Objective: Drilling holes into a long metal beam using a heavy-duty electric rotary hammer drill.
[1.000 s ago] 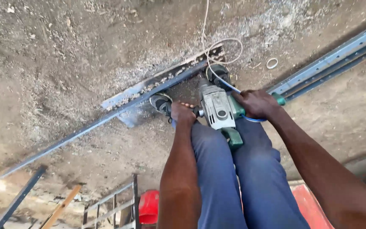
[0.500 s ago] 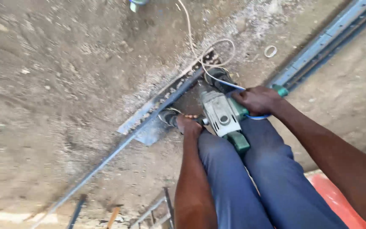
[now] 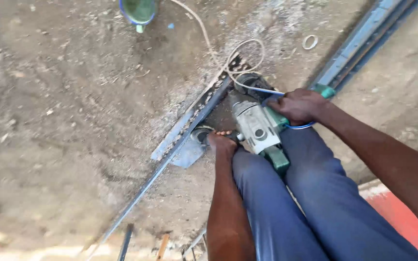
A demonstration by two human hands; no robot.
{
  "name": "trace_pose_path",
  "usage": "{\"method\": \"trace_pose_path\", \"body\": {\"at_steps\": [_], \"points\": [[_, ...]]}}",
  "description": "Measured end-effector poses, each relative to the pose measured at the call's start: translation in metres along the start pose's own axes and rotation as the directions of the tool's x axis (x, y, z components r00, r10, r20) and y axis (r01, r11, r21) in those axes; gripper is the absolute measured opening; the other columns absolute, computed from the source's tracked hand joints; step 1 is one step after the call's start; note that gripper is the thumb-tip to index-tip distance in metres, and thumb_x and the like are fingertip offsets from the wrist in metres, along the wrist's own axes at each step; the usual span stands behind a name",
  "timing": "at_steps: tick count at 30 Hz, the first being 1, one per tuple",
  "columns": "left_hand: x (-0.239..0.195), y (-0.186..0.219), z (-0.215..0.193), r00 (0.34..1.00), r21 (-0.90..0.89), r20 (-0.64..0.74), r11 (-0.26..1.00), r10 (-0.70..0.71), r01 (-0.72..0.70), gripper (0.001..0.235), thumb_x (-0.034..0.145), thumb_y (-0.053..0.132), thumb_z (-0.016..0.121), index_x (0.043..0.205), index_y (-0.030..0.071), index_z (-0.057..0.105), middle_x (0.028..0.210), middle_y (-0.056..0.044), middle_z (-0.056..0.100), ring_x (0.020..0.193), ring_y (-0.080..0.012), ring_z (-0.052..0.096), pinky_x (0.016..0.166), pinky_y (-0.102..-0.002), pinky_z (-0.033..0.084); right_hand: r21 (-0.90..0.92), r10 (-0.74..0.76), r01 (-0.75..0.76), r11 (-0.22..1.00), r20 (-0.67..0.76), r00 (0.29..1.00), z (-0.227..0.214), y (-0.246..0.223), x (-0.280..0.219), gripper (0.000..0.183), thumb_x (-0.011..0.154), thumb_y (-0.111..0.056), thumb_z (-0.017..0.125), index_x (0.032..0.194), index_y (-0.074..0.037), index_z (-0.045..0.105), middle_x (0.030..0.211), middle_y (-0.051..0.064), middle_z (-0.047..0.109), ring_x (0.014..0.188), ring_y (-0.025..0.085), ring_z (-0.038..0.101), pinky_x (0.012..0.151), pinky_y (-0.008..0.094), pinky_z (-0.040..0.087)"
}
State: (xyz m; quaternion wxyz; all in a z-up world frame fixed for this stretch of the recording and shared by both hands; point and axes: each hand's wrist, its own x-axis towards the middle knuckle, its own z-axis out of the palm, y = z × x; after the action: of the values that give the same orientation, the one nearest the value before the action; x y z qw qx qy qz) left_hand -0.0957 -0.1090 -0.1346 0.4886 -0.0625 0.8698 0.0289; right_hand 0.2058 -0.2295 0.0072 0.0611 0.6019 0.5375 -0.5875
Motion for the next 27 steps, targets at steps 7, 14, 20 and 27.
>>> {"method": "trace_pose_path", "body": {"at_steps": [7,14,20,27], "points": [[-0.026,0.013,0.005,0.994,0.064,-0.064,0.995,0.084,-0.08,0.026,0.097,0.015,0.042,0.072,0.017,0.034,0.061,0.004,0.035,0.052,-0.0122,0.045,0.051,-0.029,0.045,0.008,0.002,-0.002,1.0,0.004,1.0,0.011,0.014,0.008,0.067,0.071,-0.016,0.058,0.137,-0.009,0.048,0.103,0.016,0.071,0.097,0.041,0.072,0.077,0.057,0.063],[-0.075,0.023,0.018,0.997,0.011,-0.017,0.998,0.069,-0.069,0.027,0.098,0.014,0.043,0.071,0.016,0.038,0.06,0.003,0.035,0.052,-0.0129,0.045,0.051,-0.031,0.044,0.035,0.029,-0.029,0.999,0.001,1.0,0.017,0.016,0.009,0.067,0.074,-0.018,0.057,0.14,-0.014,0.045,0.108,0.014,0.071,0.102,0.039,0.073,0.082,0.057,0.063],[-0.062,0.024,0.02,0.998,0.019,0.03,0.998,0.062,-0.062,0.031,0.098,0.015,0.04,0.068,0.017,0.031,0.059,0.003,0.032,0.052,-0.0143,0.041,0.051,-0.03,0.042,0.008,0.043,-0.043,0.999,-0.027,0.999,0.023,0.011,0.01,0.065,0.074,-0.021,0.058,0.137,-0.015,0.045,0.107,0.012,0.071,0.102,0.036,0.073,0.083,0.055,0.063],[-0.126,0.032,0.03,0.998,0.056,0.045,0.998,0.037,-0.04,0.028,0.09,0.011,0.041,0.065,0.02,0.034,0.057,0.008,0.032,0.049,-0.0072,0.041,0.05,-0.025,0.045,-0.008,0.057,-0.057,0.998,-0.042,0.997,0.018,0.005,-0.002,0.057,0.074,-0.023,0.058,0.13,-0.015,0.048,0.1,0.011,0.072,0.095,0.036,0.075,0.08,0.055,0.064]]}}
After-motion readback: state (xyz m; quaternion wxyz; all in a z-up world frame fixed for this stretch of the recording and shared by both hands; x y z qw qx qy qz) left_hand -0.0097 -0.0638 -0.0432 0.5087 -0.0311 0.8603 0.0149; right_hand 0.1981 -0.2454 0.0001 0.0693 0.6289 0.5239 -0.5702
